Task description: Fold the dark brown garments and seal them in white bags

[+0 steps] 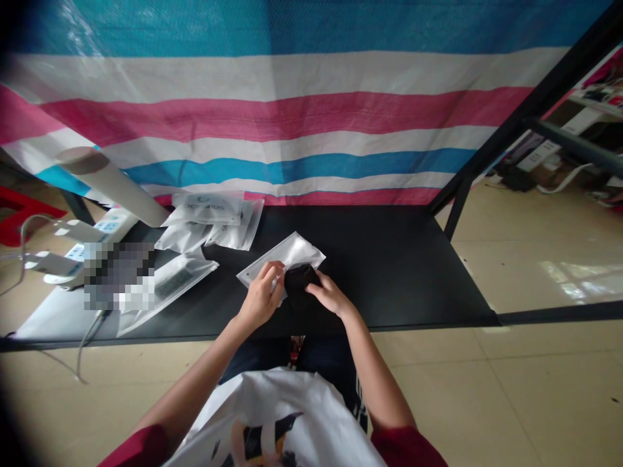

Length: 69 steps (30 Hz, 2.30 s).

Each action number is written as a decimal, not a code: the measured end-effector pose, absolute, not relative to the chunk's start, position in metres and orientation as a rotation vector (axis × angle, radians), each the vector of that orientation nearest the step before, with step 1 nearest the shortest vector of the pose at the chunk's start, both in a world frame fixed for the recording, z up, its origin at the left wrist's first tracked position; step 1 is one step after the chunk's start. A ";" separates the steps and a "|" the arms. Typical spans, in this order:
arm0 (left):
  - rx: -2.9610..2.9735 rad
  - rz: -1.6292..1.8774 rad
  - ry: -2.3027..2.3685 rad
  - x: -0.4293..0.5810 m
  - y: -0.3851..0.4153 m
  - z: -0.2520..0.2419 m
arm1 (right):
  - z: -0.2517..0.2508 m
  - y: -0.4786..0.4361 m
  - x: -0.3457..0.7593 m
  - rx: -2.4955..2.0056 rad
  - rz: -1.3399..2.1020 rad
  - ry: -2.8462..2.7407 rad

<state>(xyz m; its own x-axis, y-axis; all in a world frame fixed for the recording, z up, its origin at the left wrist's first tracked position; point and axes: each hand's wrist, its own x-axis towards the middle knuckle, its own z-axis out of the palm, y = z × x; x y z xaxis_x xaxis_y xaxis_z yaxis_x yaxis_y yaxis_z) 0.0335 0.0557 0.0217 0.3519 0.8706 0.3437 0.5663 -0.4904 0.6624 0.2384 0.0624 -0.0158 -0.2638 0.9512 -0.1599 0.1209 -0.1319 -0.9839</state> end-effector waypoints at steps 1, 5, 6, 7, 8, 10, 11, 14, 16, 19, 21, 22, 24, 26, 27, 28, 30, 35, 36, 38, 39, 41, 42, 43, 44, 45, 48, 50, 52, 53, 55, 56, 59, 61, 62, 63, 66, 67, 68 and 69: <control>2.186 0.961 1.238 0.033 0.055 0.023 | -0.013 0.066 0.239 -1.231 1.496 -1.473; 2.231 0.891 1.157 0.037 0.052 0.026 | -0.017 0.081 0.234 -1.320 1.311 -1.546; 2.247 0.873 1.161 0.039 0.050 0.025 | -0.021 0.083 0.230 -1.381 1.236 -1.492; 2.266 0.856 1.174 0.042 0.048 0.025 | -0.025 0.084 0.225 -1.443 1.177 -1.413; 2.292 0.835 1.184 0.046 0.045 0.024 | -0.029 0.085 0.220 -1.487 1.139 -1.324; 2.362 0.774 1.187 0.053 0.040 0.023 | -0.035 0.084 0.208 -1.492 1.113 -1.161; 2.400 0.739 1.187 0.056 0.038 0.023 | -0.036 0.082 0.202 -1.458 1.120 -1.112; 2.469 0.667 1.213 0.063 0.034 0.023 | -0.033 0.077 0.194 -1.352 1.168 -1.084; 2.468 0.658 1.238 0.064 0.034 0.025 | -0.027 0.075 0.196 -1.378 1.162 -1.126; 2.444 0.658 1.236 0.066 0.036 0.026 | -0.020 0.075 0.205 -1.584 1.035 -1.330; 2.426 0.662 1.217 0.067 0.037 0.025 | -0.018 0.075 0.209 -1.694 0.962 -1.449; 2.419 0.666 1.209 0.068 0.038 0.025 | -0.018 0.075 0.210 -1.693 0.975 -1.454; 2.415 0.669 1.209 0.070 0.037 0.024 | -0.020 0.073 0.208 -1.592 1.102 -1.369; 2.423 0.667 1.226 0.071 0.036 0.024 | -0.023 0.070 0.207 -1.442 1.269 -1.256; 2.423 0.668 1.235 0.071 0.036 0.025 | -0.024 0.069 0.207 -1.383 1.330 -1.223; 2.422 0.672 1.238 0.071 0.036 0.025 | -0.024 0.067 0.209 -1.345 1.369 -1.219; 2.414 0.686 1.241 0.070 0.036 0.027 | -0.022 0.065 0.215 -1.309 1.387 -1.276; 2.429 0.725 1.330 0.060 0.039 0.028 | -0.016 0.063 0.231 -1.325 1.230 -1.296; 2.432 0.734 1.351 0.058 0.040 0.027 | -0.016 0.063 0.232 -1.336 1.204 -1.295; 2.427 0.730 1.387 0.054 0.042 0.023 | -0.017 0.062 0.231 -1.366 1.177 -1.332; 2.422 0.713 1.389 0.052 0.043 0.021 | -0.018 0.061 0.231 -1.387 1.167 -1.361; 2.417 0.670 1.371 0.051 0.043 0.016 | -0.020 0.060 0.229 -1.436 1.141 -1.443; 2.422 0.649 1.361 0.051 0.043 0.013 | -0.021 0.060 0.228 -1.456 1.130 -1.501; 2.433 0.630 1.361 0.051 0.042 0.011 | -0.021 0.059 0.228 -1.466 1.128 -1.567; 2.448 0.611 1.377 0.052 0.041 0.010 | -0.021 0.059 0.229 -1.464 1.137 -1.636; 2.467 0.589 1.403 0.054 0.040 0.008 | -0.021 0.058 0.230 -1.453 1.155 -1.694; 2.518 0.525 1.504 0.057 0.040 0.006 | -0.019 0.056 0.236 -1.414 1.213 -1.671; 2.540 0.508 1.551 0.059 0.043 0.006 | -0.018 0.053 0.241 -1.404 1.214 -1.504; 2.544 0.521 1.582 0.058 0.045 0.006 | -0.017 0.047 0.246 -1.408 1.221 -1.354; 2.542 0.537 1.584 0.058 0.046 0.007 | -0.016 0.043 0.248 -1.418 1.239 -1.310; 2.545 0.584 1.541 0.055 0.044 0.009 | -0.016 0.034 0.251 -1.451 1.303 -1.268; 2.552 0.612 1.491 0.054 0.041 0.010 | -0.017 0.029 0.252 -1.463 1.339 -1.255; 2.594 0.677 1.261 0.051 0.032 0.010 | -0.018 0.016 0.253 -1.440 1.455 -1.226; 2.616 0.691 1.128 0.050 0.026 0.006 | -0.019 0.011 0.252 -1.400 1.540 -1.205; 2.624 0.694 1.084 0.051 0.024 0.003 | -0.019 0.009 0.251 -1.376 1.580 -1.193; 2.630 0.701 1.055 0.051 0.024 0.000 | -0.019 0.008 0.250 -1.348 1.612 -1.184; 2.654 0.749 1.007 0.053 0.024 -0.009 | -0.021 0.008 0.246 -1.290 1.638 -1.176; 2.664 0.763 0.990 0.053 0.025 -0.010 | -0.021 0.008 0.245 -1.293 1.626 -1.179; 2.672 0.773 0.971 0.053 0.026 -0.011 | -0.022 0.008 0.244 -1.308 1.611 -1.183; 2.677 0.780 0.954 0.053 0.026 -0.011 | -0.022 0.008 0.243 -1.328 1.598 -1.191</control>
<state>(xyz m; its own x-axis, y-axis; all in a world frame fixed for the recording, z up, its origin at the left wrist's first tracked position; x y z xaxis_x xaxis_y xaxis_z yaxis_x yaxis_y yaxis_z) 0.0527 0.0264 -0.0112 0.6539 0.6337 0.4134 0.5313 -0.7736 0.3455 0.2433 0.0082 -0.0219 -0.2009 0.9312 -0.3042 0.0248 -0.3056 -0.9519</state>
